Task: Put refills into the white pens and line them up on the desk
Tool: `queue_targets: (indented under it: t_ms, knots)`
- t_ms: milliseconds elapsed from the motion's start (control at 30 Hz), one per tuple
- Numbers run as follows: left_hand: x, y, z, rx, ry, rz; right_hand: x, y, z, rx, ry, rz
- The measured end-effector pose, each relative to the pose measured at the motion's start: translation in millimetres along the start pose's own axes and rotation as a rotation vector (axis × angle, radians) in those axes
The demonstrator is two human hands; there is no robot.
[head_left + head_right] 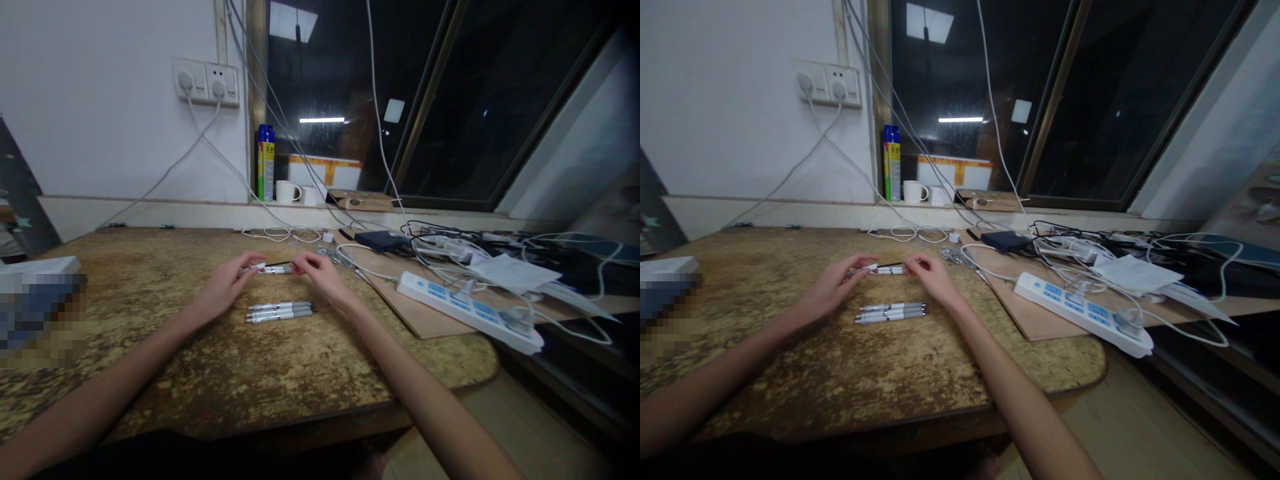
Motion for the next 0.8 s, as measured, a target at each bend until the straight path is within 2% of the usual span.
queue_targets:
  t_ms: [200,333,467,800]
  knots:
    - [-1,2,6.3,0.034,-0.045,0.065,1,-11,16,0.042,-0.129,-0.007]
    - [-1,5,7.2,0.052,-0.066,0.072,1,-11,20,0.090,-0.184,-0.009]
    - [-1,8,3.4,0.053,-0.030,0.078,0,-6,19,0.098,-0.211,-0.015]
    - [-1,2,-1.7,0.092,0.050,0.059,0,-3,21,0.097,-0.235,-0.017]
Point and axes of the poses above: each hand's wrist, its own x-axis towards the middle knuckle, its own z-axis out of the back of the hand, y = z × x, the point moved 5 cm from there along x, towards the middle knuckle, and after that the axes turned 10 degrees about y, right-handed, at the moved point
